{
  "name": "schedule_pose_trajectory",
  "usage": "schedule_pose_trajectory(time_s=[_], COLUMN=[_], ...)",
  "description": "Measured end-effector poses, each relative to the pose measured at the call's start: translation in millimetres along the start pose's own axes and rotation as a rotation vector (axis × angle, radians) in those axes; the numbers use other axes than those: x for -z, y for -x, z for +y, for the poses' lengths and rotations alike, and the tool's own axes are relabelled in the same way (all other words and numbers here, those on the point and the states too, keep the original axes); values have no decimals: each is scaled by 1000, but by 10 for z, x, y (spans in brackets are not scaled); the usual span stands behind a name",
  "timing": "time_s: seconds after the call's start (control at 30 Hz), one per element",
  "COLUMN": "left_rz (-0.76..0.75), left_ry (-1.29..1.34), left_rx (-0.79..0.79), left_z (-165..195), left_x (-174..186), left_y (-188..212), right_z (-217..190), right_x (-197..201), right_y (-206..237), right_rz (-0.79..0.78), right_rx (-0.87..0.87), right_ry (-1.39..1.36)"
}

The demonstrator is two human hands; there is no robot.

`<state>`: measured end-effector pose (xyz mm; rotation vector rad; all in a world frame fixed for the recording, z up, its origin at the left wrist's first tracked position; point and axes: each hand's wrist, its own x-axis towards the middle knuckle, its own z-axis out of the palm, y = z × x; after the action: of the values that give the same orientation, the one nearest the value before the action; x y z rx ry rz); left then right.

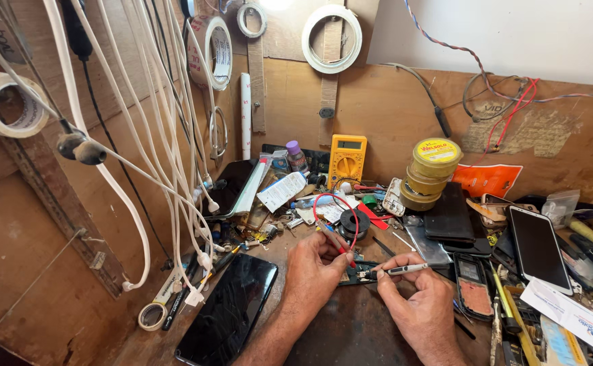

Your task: The person uses a multimeter with probes to test a mobile phone circuit board and then applies a soldering iron to specific points on the board at a workbench.

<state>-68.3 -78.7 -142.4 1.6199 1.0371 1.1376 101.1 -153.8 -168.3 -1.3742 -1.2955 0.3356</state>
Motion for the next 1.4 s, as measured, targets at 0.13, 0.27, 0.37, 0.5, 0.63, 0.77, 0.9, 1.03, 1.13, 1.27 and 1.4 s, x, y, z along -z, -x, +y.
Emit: schedule_pose_trajectory(time_s=[0.13, 0.27, 0.37, 0.5, 0.63, 0.77, 0.9, 1.03, 1.13, 1.27, 1.4], left_rz=[11, 17, 17, 9, 3, -7, -3, -5, 0, 4, 10], left_ry=[11, -5, 6, 23, 11, 24, 12, 45, 38, 37, 37], left_rx=[-13, 1, -8, -20, -8, -1, -11, 0, -6, 0, 0], left_z=[-7, -13, -25, -33, -23, -17, -25, -39, -42, -44, -50], left_x=[-8, -12, -24, -28, -12, -4, 1, -9, -14, -13, -24], left_y=[-11, -21, -22, -28, -24, -16, -26, -30, -34, -25, -20], right_z=[30, 62, 85, 89, 53, 9, -7, -1, -2, -17, -24], right_x=[-3, -12, -9, -23, -22, -10, -6, -12, -13, -26, -19], right_y=[-6, -8, -7, -8, -22, -13, -29, -33, -27, -19, -2], right_rz=[6, 9, 11, 20, 23, 27, 13, 9, 7, 19, 8], right_rx=[-6, 29, 40, 41, 39, 27, 86, 79, 51, 19, -51], right_ry=[-2, -3, -4, -42, -18, 4, 89, 44, 63, 81, 34])
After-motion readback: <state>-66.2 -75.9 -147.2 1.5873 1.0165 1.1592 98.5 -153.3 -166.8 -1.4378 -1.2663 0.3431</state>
